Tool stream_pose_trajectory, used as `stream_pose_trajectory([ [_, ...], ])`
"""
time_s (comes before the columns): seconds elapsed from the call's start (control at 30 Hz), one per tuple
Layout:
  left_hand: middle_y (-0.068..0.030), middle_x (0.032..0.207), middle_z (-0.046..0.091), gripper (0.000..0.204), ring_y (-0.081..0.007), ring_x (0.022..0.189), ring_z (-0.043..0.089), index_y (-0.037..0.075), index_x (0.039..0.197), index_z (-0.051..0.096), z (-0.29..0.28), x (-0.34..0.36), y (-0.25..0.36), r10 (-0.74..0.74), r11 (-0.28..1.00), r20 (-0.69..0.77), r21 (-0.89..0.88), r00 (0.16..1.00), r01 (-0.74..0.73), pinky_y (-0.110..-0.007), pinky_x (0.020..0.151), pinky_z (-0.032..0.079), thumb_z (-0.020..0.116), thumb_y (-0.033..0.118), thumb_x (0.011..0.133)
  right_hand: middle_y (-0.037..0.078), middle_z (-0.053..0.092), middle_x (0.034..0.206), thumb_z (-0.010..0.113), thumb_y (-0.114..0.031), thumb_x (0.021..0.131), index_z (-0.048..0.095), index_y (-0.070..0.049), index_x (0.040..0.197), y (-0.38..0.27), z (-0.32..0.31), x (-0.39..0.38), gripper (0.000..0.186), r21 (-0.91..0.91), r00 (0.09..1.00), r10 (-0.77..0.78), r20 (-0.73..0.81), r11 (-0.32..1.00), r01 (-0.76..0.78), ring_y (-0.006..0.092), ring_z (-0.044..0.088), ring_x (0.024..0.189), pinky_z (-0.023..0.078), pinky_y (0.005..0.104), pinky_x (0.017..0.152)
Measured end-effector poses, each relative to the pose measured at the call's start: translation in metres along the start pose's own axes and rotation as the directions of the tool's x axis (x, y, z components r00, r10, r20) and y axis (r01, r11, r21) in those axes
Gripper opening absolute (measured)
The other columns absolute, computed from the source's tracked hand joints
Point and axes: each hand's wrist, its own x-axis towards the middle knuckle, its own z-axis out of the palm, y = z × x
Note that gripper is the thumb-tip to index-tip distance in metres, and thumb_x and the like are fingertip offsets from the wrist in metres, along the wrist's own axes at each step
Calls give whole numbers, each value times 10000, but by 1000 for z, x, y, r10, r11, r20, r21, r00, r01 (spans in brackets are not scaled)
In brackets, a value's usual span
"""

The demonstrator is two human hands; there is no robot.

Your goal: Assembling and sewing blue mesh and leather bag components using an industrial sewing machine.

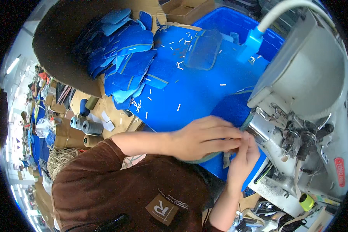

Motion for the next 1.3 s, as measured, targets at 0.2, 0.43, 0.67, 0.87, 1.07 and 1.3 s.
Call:
stream_pose_trajectory([
  [0.2,-71,691,558,488,-201,656,623,43,879,590,19,-107,28,-235,-440,920,-388,313,810,-301,575,473,435,474,1046,72,640,892,539,-52,1003,550,33,1181,-1,21,-25,198,-77,987,39,157,997,-28,114,604,740,503,242,668],
  [0.43,-52,742,494,241,-221,644,495,80,836,577,-39,-107,54,-505,855,-156,42,849,517,-347,555,362,661,295,907,75,684,1035,529,-211,1034,517,-38,1289,-10,30,-36,309,555,956,231,180,779,-292,187,644,879,509,343,802],
  [0.67,-129,789,535,293,-322,748,553,25,876,556,-56,-109,56,-475,685,352,-427,807,590,-425,667,427,602,295,980,-30,534,767,562,-256,1023,580,-119,1076,-53,17,-48,148,657,879,254,403,588,-472,152,492,729,428,298,778],
  [0.87,-104,774,599,257,-304,754,613,3,892,598,-77,-128,28,-425,711,494,-337,758,618,-408,661,465,618,245,977,7,635,767,684,-331,945,672,-129,916,-66,-25,-66,205,520,770,528,358,573,-634,167,591,698,545,371,670],
  [1.07,-109,1101,570,433,-312,1002,578,65,1198,538,-54,-50,-6,-279,939,103,-177,955,294,-431,818,476,725,262,862,149,698,959,548,-205,974,679,19,883,-65,-24,-93,275,-70,536,284,795,921,-384,266,653,841,534,398,806],
  [1.3,-78,1004,619,161,-264,1032,608,76,1016,624,6,2,-38,114,991,33,61,993,-116,-398,841,510,610,189,903,183,673,1186,426,-442,1043,295,8,1427,-77,8,-104,606,-166,449,81,890,974,154,307,611,1146,379,422,1071],
])
